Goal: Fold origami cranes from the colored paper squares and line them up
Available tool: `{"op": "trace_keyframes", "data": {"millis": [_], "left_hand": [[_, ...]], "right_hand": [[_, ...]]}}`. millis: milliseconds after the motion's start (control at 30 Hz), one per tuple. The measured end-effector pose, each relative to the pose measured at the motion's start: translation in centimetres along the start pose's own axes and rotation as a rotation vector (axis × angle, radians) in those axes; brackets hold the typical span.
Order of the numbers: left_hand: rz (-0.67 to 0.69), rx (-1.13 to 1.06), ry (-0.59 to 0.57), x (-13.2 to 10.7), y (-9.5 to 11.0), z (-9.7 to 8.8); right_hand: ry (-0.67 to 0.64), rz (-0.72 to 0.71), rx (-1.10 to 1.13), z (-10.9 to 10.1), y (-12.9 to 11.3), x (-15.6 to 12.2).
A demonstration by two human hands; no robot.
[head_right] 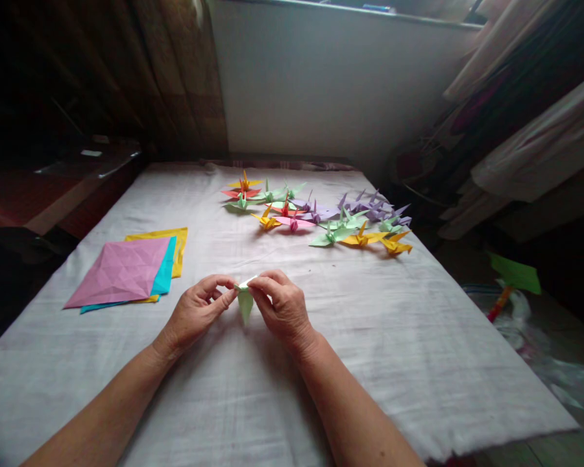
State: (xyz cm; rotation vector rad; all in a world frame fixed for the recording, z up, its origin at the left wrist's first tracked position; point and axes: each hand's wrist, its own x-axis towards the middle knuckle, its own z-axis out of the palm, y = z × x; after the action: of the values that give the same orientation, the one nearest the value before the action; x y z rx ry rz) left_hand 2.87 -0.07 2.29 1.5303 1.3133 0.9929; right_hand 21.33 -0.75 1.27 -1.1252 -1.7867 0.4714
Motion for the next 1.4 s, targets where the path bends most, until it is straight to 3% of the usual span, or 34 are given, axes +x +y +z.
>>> {"op": "trace_keyframes", "data": {"millis": [133, 267, 500, 800, 900, 1067, 1200, 1400], "left_hand": [[0.01, 0.064, 0.042, 0.2, -0.7, 0.0], [0.059, 0.134, -0.002, 0.3, -1.4, 0.0], [0.039, 0.155, -0.054, 0.3, -1.7, -0.3], [0.2, 0.146, -0.106, 0.3, -1.1, -0.5], [0.128, 0.128, -0.11, 0.3, -1.2, -0.5], [-0.141, -0.02, -0.149, 0.5, -1.0, -0.4], [-0.231, -0.089, -0.18, 0.8, -0.6, -0.4], [-0.312, -0.197, -0.163, 1.0, -0.4, -0.7]], "right_hand": [[-0.032, 0.02, -0.042, 0.4, 0.6, -0.1], [-0.08, 0.061, -0.105, 0.5, 0.8, -0.2], [-0.119, 0.32, -0.129, 0.2, 0.9, -0.4], [-0.174, 0.677, 0.401, -0.4, 1.4, 1.6], [-0.168, 0.714, 0.474, -0.6, 1.0, 2.1], [0.027, 0.78, 0.543, -0.4, 0.7, 2.2], [0.093, 0.799, 0.56, 0.2, 0.9, 2.0], [0.052, 0.739, 0.451, 0.4, 1.6, 1.5]]}}
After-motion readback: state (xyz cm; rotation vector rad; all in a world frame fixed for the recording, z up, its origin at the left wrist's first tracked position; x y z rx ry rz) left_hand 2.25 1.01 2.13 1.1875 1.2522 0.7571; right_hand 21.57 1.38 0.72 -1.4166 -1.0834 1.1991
